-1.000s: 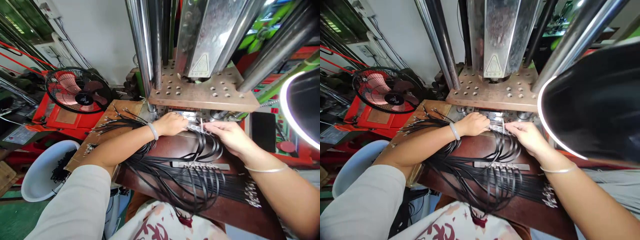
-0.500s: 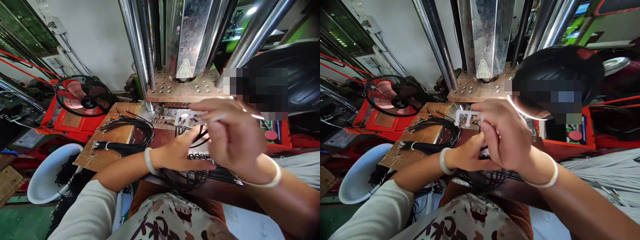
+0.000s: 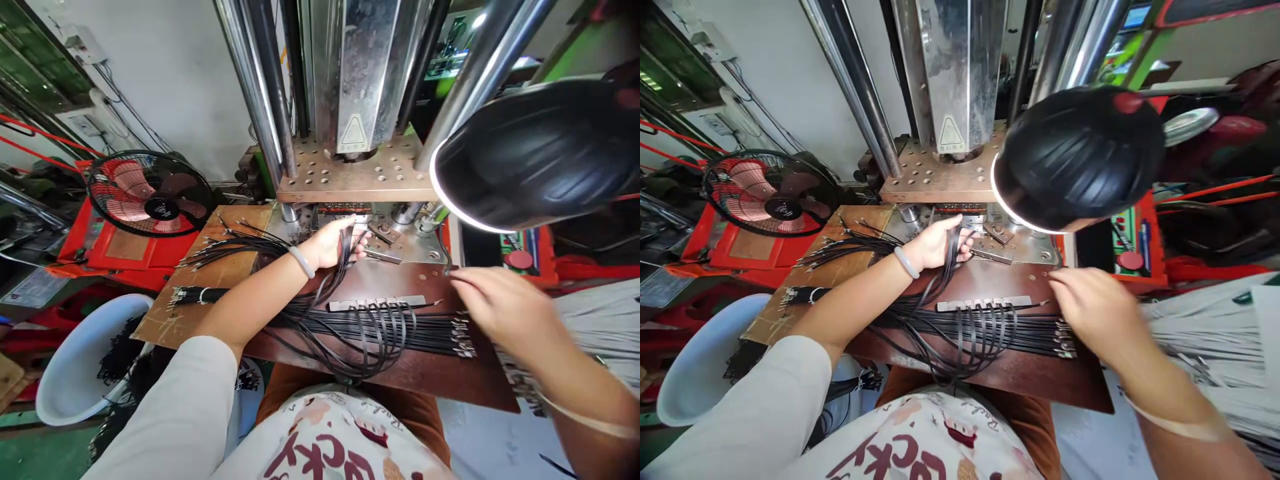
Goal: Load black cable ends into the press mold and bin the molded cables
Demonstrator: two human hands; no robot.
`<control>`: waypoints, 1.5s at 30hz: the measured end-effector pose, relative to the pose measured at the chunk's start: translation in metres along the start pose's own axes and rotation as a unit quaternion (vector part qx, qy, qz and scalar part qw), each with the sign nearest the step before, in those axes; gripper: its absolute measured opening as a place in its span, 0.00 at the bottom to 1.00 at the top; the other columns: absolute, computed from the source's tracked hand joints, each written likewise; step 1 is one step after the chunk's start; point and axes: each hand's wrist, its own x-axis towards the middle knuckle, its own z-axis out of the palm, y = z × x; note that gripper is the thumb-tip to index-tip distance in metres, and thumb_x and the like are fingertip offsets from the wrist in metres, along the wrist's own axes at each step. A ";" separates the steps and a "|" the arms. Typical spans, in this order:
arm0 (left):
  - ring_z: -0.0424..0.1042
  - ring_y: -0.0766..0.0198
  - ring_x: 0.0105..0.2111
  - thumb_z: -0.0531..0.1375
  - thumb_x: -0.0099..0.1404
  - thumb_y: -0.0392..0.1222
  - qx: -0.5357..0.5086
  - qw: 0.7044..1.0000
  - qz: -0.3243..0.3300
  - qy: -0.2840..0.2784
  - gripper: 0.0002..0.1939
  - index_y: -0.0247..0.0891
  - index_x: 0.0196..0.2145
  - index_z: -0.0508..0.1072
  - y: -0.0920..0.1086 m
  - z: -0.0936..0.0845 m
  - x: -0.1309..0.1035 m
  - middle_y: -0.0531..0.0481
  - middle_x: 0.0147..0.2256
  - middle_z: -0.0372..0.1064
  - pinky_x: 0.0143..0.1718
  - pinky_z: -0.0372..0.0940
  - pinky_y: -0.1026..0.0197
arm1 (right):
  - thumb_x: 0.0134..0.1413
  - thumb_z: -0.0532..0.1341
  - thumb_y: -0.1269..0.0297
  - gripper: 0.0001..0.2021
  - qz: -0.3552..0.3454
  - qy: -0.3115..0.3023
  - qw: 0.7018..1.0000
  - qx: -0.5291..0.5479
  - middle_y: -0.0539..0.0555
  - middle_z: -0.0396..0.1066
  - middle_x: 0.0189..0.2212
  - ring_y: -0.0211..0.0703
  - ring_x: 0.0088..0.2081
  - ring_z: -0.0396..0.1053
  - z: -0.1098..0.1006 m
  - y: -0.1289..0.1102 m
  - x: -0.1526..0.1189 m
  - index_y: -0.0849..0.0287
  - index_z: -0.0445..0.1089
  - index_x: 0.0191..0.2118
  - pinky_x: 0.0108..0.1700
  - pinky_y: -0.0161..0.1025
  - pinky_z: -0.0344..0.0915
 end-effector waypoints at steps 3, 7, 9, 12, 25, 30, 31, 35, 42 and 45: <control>0.45 0.78 0.11 0.51 0.72 0.48 0.014 0.999 0.050 0.006 0.20 0.30 0.30 0.70 -0.004 0.010 0.002 0.61 0.15 0.46 0.14 0.49 0.73 | 0.62 0.52 0.64 0.13 -0.045 -0.113 0.992 -0.022 0.64 0.71 0.42 0.57 0.43 0.67 0.054 0.004 0.045 0.65 0.69 0.47 0.47 0.51 0.66; 0.40 0.78 0.12 0.53 0.71 0.38 0.059 0.973 0.215 -0.060 0.15 0.31 0.27 0.69 -0.018 0.008 -0.020 0.63 0.15 0.39 0.16 0.45 0.73 | 0.61 0.54 0.64 0.10 -0.061 -0.161 0.985 -0.031 0.64 0.68 0.36 0.55 0.40 0.65 0.101 0.002 0.085 0.65 0.68 0.39 0.44 0.47 0.64; 0.41 0.78 0.13 0.56 0.68 0.37 0.060 0.959 0.261 -0.096 0.10 0.31 0.29 0.70 -0.021 0.005 -0.035 0.62 0.16 0.41 0.18 0.46 0.73 | 0.63 0.52 0.64 0.10 -0.071 -0.146 0.987 -0.022 0.63 0.67 0.35 0.54 0.39 0.63 0.106 0.011 0.082 0.63 0.66 0.37 0.44 0.46 0.62; 0.42 0.77 0.14 0.58 0.67 0.39 0.016 0.948 0.312 -0.069 0.10 0.33 0.29 0.69 -0.020 0.000 -0.051 0.62 0.17 0.41 0.18 0.46 0.73 | 0.66 0.48 0.61 0.13 -0.094 -0.109 0.989 -0.042 0.61 0.65 0.32 0.52 0.37 0.62 0.095 0.031 0.065 0.61 0.66 0.35 0.41 0.45 0.60; 0.50 0.75 0.15 0.47 0.74 0.40 -0.050 0.956 0.285 -0.035 0.19 0.33 0.26 0.66 -0.002 -0.022 -0.073 0.58 0.18 0.47 0.21 0.53 0.70 | 0.60 0.54 0.72 0.09 -0.446 -0.150 0.882 0.015 0.57 0.64 0.31 0.47 0.33 0.58 0.039 -0.159 0.122 0.61 0.69 0.30 0.35 0.44 0.52; 0.47 0.75 0.14 0.46 0.75 0.41 -0.121 0.925 0.357 0.059 0.20 0.34 0.26 0.64 0.008 -0.057 -0.093 0.59 0.18 0.44 0.19 0.49 0.70 | 0.63 0.51 0.69 0.10 -0.496 -0.102 0.853 0.123 0.54 0.65 0.27 0.45 0.31 0.59 0.004 -0.203 0.107 0.60 0.66 0.31 0.42 0.46 0.55; 0.47 0.76 0.14 0.46 0.75 0.41 -0.132 0.919 0.361 0.081 0.20 0.34 0.26 0.64 0.012 -0.065 -0.094 0.60 0.18 0.45 0.19 0.48 0.70 | 0.62 0.51 0.68 0.10 -0.512 -0.101 0.844 0.124 0.54 0.65 0.25 0.44 0.28 0.59 -0.008 -0.214 0.099 0.60 0.66 0.31 0.39 0.46 0.55; 0.45 0.75 0.14 0.46 0.75 0.41 -0.169 0.870 0.386 0.257 0.20 0.36 0.23 0.58 0.031 -0.099 -0.094 0.60 0.17 0.43 0.19 0.48 0.69 | 0.54 0.54 0.69 0.07 -0.474 -0.038 0.879 0.043 0.56 0.64 0.21 0.43 0.20 0.56 -0.042 -0.239 0.070 0.62 0.69 0.33 0.25 0.43 0.47; 0.68 0.68 0.24 0.48 0.71 0.35 -0.110 0.872 0.285 0.383 0.15 0.35 0.25 0.63 0.036 -0.149 -0.139 0.51 0.21 0.62 0.32 0.66 0.65 | 0.63 0.51 0.61 0.10 -0.237 -0.141 0.961 0.027 0.53 0.69 0.24 0.45 0.23 0.68 -0.026 -0.107 0.077 0.56 0.65 0.33 0.25 0.41 0.60; 0.67 0.67 0.24 0.53 0.71 0.40 0.096 0.870 0.210 0.436 0.16 0.34 0.25 0.66 0.033 -0.164 -0.174 0.50 0.19 0.65 0.29 0.63 0.66 | 0.65 0.49 0.48 0.17 -0.134 -0.174 0.969 0.111 0.53 0.74 0.30 0.48 0.28 0.72 -0.025 -0.047 0.062 0.53 0.68 0.37 0.27 0.44 0.67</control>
